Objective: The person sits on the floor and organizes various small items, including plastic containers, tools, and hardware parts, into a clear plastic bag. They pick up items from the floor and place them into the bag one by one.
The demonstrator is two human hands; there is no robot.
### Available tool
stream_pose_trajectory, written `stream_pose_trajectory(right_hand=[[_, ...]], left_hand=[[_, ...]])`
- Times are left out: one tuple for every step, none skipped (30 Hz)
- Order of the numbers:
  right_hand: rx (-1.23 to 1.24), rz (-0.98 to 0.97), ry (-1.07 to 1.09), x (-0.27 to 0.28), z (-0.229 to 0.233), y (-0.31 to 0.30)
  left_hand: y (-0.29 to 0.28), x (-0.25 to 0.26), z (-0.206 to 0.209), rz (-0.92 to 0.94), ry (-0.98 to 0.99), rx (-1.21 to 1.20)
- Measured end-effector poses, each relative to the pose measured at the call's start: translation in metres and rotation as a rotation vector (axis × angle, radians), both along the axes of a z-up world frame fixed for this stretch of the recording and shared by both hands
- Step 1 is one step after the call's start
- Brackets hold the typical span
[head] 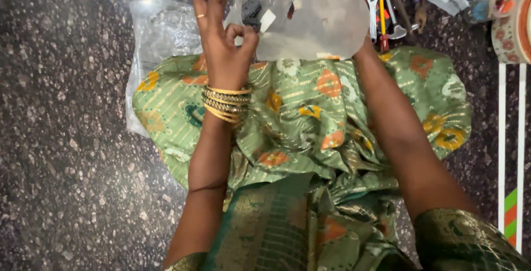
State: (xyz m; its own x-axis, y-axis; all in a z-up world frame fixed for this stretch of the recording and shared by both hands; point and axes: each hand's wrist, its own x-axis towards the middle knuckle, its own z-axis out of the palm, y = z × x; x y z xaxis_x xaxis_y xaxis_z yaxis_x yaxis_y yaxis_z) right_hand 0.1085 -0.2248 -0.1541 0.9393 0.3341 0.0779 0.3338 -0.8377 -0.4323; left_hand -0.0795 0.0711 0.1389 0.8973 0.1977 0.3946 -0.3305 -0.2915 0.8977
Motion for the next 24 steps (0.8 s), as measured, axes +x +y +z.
stream_pose_trajectory(right_hand=[[0.015,-0.014,-0.003,0.0,0.002,0.002],[0.026,-0.031,-0.005,-0.002,0.005,0.003],[0.039,-0.052,-0.012,-0.003,0.011,0.001],[0.054,-0.073,-0.019,-0.005,0.016,-0.002],[0.055,-0.086,-0.029,-0.006,0.023,-0.006],[0.057,-0.101,-0.04,-0.008,0.029,-0.01],[0.052,-0.098,-0.054,-0.012,0.033,-0.011],[0.044,-0.092,-0.071,-0.016,0.037,-0.012],[0.042,-0.079,-0.092,-0.02,0.039,-0.013],[0.029,-0.053,-0.124,-0.024,0.041,-0.012],[0.016,-0.028,-0.156,-0.028,0.042,-0.012],[0.003,-0.004,-0.189,-0.032,0.043,-0.012],[-0.009,0.019,-0.224,-0.034,0.045,-0.012],[0.122,0.014,-0.172,-0.035,0.047,-0.014],[0.253,0.011,-0.119,-0.037,0.05,-0.017],[0.384,0.008,-0.065,-0.039,0.055,-0.021],[0.515,0.007,-0.011,-0.04,0.063,-0.025],[0.645,0.007,0.043,-0.042,0.074,-0.028],[0.776,0.008,0.103,-0.045,0.088,-0.028],[0.762,-0.048,-0.026,-0.046,0.108,-0.031],[0.747,-0.101,-0.154,-0.047,0.135,-0.032],[1.131,-0.157,-0.011,-0.056,0.164,-0.031],[1.265,-0.029,-0.081,-0.07,0.198,-0.034],[1.309,-0.013,-0.174,-0.089,0.23,-0.033]], left_hand=[[0.0,0.003,-0.001,-0.017,-0.01,-0.025],[0.001,0.002,-0.001,-0.018,-0.006,-0.025],[0.001,0.003,0.0,-0.023,-0.008,-0.026],[0.001,0.001,0.002,-0.012,0.005,-0.002],[0.001,0.003,0.003,-0.001,0.006,0.017],[0.001,0.004,0.004,0.009,0.007,0.036],[0.002,0.004,0.004,0.023,0.002,0.052],[0.003,0.005,0.004,0.022,-0.002,0.047],[0.004,0.005,0.003,0.022,-0.005,0.042],[0.005,0.005,0.002,0.007,-0.007,0.014],[0.005,0.004,0.001,0.0,-0.004,0.009],[0.006,0.004,0.0,-0.007,-0.001,0.004],[0.005,0.003,-0.001,-0.006,0.003,0.022],[0.006,0.003,-0.002,-0.013,0.004,0.031],[0.007,0.003,-0.003,-0.018,0.006,0.04],[0.007,0.003,-0.004,-0.031,0.004,0.041],[0.009,0.003,-0.004,-0.045,-0.001,0.038],[0.011,0.004,-0.005,-0.058,-0.007,0.036],[0.012,0.004,-0.006,-0.073,-0.011,0.031],[0.014,0.004,-0.006,-0.087,-0.016,0.026],[0.014,0.003,-0.007,-0.077,-0.015,0.035],[0.013,0.002,-0.008,-0.067,-0.014,0.044],[0.012,0.003,-0.008,-0.059,-0.015,0.052],[0.012,0.003,-0.007,-0.05,-0.014,0.073]])
